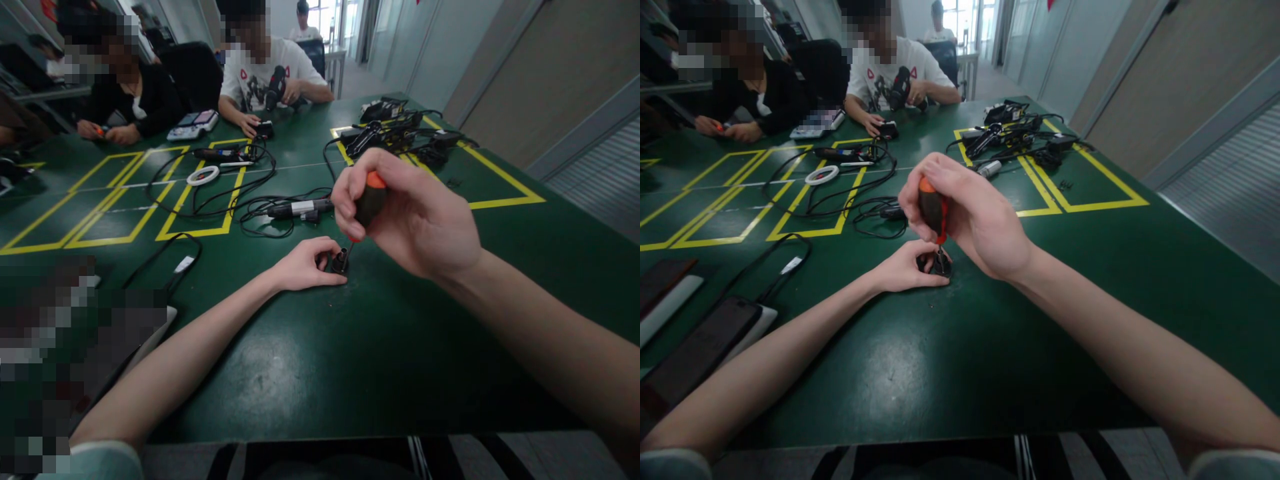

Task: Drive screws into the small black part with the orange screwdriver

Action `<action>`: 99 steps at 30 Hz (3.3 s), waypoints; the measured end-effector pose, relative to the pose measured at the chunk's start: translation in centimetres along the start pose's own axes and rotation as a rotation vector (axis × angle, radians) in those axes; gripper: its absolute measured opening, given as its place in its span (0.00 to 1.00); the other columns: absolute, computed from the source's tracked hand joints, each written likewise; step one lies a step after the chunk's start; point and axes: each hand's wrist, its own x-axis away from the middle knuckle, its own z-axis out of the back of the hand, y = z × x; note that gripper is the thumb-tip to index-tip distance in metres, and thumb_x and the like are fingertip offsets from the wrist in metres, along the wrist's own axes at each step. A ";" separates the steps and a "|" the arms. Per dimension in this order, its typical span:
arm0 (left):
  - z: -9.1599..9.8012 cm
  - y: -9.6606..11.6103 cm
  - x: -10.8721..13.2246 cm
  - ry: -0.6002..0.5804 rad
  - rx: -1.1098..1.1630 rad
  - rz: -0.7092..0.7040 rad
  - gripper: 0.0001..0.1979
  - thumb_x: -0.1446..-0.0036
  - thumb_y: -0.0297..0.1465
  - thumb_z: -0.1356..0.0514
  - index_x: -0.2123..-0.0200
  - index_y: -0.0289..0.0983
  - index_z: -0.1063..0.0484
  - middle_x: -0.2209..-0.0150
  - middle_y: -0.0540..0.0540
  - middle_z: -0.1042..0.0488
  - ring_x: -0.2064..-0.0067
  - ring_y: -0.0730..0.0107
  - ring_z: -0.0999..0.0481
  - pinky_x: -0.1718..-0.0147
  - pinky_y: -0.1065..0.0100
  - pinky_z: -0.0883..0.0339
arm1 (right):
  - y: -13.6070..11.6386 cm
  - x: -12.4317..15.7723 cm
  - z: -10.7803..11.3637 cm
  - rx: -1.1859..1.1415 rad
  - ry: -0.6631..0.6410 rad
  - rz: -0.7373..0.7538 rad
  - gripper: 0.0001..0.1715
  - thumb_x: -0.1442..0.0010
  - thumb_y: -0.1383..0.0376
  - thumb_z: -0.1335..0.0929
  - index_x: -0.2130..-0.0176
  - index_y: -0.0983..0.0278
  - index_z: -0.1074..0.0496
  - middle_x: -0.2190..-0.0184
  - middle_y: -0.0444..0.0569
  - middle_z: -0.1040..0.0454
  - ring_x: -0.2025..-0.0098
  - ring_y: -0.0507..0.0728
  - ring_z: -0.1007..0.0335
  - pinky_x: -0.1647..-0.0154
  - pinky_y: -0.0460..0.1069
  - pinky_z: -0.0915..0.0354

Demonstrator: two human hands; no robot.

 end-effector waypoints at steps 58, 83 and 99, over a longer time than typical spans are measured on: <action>-0.2 0.1 -0.1 -0.010 0.028 -0.001 0.19 0.50 0.41 0.28 0.63 0.35 0.25 0.73 0.55 0.35 0.71 0.75 0.37 0.70 0.70 0.43 | 1.3 0.0 -0.7 -0.015 -0.010 -0.007 0.33 0.33 0.35 0.36 0.70 0.59 0.35 0.79 0.39 0.41 0.80 0.50 0.48 0.81 0.47 0.44; 0.0 -0.2 -0.1 -0.004 0.006 -0.034 0.18 0.51 0.40 0.26 0.63 0.36 0.25 0.72 0.55 0.34 0.69 0.73 0.35 0.66 0.70 0.40 | 0.8 -0.6 0.8 -0.142 0.074 -0.064 0.34 0.30 0.38 0.37 0.75 0.60 0.40 0.83 0.36 0.52 0.82 0.47 0.61 0.83 0.45 0.58; -0.1 -0.3 -0.3 0.008 -0.004 -0.035 0.19 0.51 0.39 0.27 0.62 0.34 0.24 0.70 0.54 0.32 0.70 0.75 0.36 0.68 0.70 0.41 | 0.0 -1.1 0.1 -0.067 0.130 -0.142 0.32 0.29 0.39 0.38 0.71 0.60 0.38 0.79 0.39 0.44 0.80 0.49 0.49 0.79 0.45 0.45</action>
